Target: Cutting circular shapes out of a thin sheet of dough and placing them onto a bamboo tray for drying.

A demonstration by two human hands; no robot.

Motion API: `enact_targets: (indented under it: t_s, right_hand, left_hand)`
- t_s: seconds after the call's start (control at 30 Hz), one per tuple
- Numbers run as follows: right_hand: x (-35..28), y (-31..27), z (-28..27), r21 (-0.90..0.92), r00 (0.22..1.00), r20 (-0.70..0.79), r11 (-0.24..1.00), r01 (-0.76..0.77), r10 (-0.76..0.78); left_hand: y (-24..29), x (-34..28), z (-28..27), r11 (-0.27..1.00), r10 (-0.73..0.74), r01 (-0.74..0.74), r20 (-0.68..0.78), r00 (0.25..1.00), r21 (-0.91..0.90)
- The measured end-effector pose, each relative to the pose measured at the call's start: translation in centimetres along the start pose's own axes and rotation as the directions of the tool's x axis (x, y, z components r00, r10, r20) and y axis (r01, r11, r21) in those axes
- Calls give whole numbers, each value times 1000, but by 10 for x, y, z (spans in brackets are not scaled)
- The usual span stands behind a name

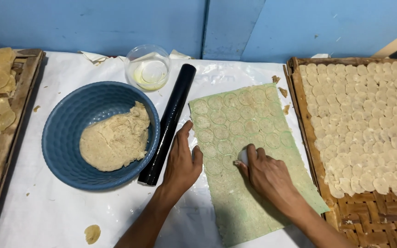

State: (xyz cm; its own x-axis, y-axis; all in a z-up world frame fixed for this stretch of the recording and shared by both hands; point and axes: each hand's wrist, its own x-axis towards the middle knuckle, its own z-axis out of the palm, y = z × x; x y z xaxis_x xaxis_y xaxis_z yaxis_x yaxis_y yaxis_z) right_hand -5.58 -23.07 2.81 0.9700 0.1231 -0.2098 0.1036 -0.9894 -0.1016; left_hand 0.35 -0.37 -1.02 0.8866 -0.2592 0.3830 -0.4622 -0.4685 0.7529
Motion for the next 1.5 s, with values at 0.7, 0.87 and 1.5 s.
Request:
enact_targets:
  t_s: [0.7, 0.87, 1.5]
  right_hand:
    - [-32, 15, -32, 243, 968, 61, 936, -253, 245]
    - [-22, 16, -28, 126, 972, 64, 965, -231, 224]
    - [-18, 19, -22, 60, 950, 157, 957, -283, 270]
  left_hand:
    - [14, 1, -4, 986, -136, 139, 41, 990, -88]
    - [12, 1, -3, 985, -140, 144, 48, 989, -100]
    - [9, 0, -4, 988, -141, 144, 57, 988, -56]
